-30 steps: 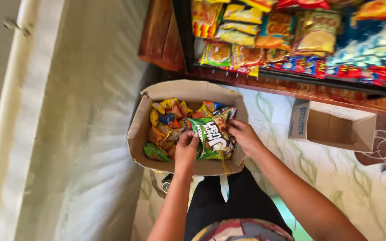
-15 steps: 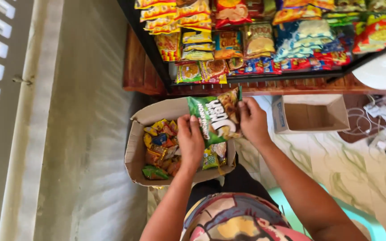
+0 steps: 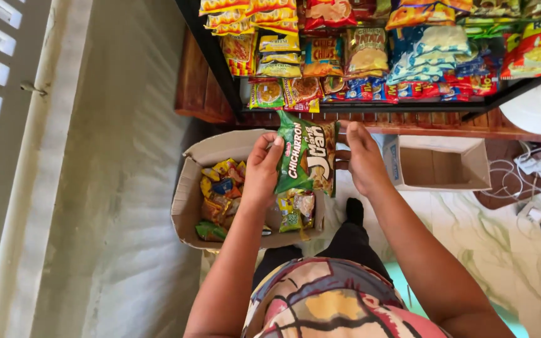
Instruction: The recorder is taking snack bags out of a cardboard box and arranging them on a display shelf.
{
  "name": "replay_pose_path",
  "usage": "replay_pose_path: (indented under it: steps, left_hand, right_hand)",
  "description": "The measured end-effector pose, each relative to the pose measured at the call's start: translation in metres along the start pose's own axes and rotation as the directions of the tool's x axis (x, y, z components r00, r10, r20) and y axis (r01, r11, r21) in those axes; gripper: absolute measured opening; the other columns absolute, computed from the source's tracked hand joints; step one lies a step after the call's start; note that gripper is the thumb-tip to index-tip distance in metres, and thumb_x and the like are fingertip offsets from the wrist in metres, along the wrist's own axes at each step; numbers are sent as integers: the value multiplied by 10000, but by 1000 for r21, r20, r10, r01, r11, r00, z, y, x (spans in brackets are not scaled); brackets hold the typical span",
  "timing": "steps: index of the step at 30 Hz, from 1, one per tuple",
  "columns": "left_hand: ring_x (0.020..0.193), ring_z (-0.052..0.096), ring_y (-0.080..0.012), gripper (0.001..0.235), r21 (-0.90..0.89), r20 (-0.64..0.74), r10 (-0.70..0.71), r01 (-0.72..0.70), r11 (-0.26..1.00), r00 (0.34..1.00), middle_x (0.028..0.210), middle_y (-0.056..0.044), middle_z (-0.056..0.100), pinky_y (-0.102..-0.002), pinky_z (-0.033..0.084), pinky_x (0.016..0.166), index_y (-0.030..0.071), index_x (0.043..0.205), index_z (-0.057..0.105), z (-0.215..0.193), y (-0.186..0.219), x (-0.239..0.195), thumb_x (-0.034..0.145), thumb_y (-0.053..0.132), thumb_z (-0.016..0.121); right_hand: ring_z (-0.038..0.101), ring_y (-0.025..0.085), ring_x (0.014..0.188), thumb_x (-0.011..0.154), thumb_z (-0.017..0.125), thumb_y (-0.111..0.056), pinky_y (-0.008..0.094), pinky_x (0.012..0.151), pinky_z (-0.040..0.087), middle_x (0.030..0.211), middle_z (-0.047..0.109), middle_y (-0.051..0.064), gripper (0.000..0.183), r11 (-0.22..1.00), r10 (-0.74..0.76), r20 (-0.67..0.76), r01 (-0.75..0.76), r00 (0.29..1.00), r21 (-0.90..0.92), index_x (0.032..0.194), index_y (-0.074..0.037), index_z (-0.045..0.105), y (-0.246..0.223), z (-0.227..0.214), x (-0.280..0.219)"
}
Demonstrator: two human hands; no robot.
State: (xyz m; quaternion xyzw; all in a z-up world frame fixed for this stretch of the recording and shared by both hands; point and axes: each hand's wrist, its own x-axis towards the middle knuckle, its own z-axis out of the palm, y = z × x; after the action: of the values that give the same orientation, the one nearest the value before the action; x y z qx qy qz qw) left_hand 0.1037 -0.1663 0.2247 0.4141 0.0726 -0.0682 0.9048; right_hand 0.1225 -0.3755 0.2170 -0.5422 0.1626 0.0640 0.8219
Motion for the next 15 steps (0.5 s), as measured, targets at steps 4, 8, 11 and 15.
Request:
replay_pose_path:
  steps: [4,8,11,15]
  left_hand:
    - [737,614,-58,95,-25,-15,-33,33,999,999,907,5,673,-229,508,650,88,1068,593,14,-11,7,1058,182,577]
    - [804,546,-31,240,349,-67,109,-79,934,992,896,35,627,-218,480,735,54,1027,627,28,-43,24,1097,274,564]
    - [748,487,-50,270,574,-124,175,-74,816,977,818,32,589,-249,442,670,51,989,611,50,-65,42,1085,304,604]
    - [757,499,-59,275,748,-162,485,-213,628,859,799,32,623,-254,479,682,42,982,604,99,-74,59,1046,304,660]
  right_hand:
    - [659,123,944,1028,593,-306,304,796,578,1044,707,-9,293,999,21,41,-23,999,48,1191,-73,664,0,-35,32]
    - [611,92,942,1071,650,-239,252,835,521,1045,704,5,242,979,-155,15,155,988,-130,1161,-22,707,3,-82,59]
    - [586,93,897,1099,643,-209,258,807,494,999,698,32,221,863,-350,26,333,937,-381,1133,-4,720,-33,-89,53]
    - [648,200,867,1105,625,-148,326,770,520,977,716,138,168,452,-652,158,547,742,-705,1152,2,685,-82,-90,40]
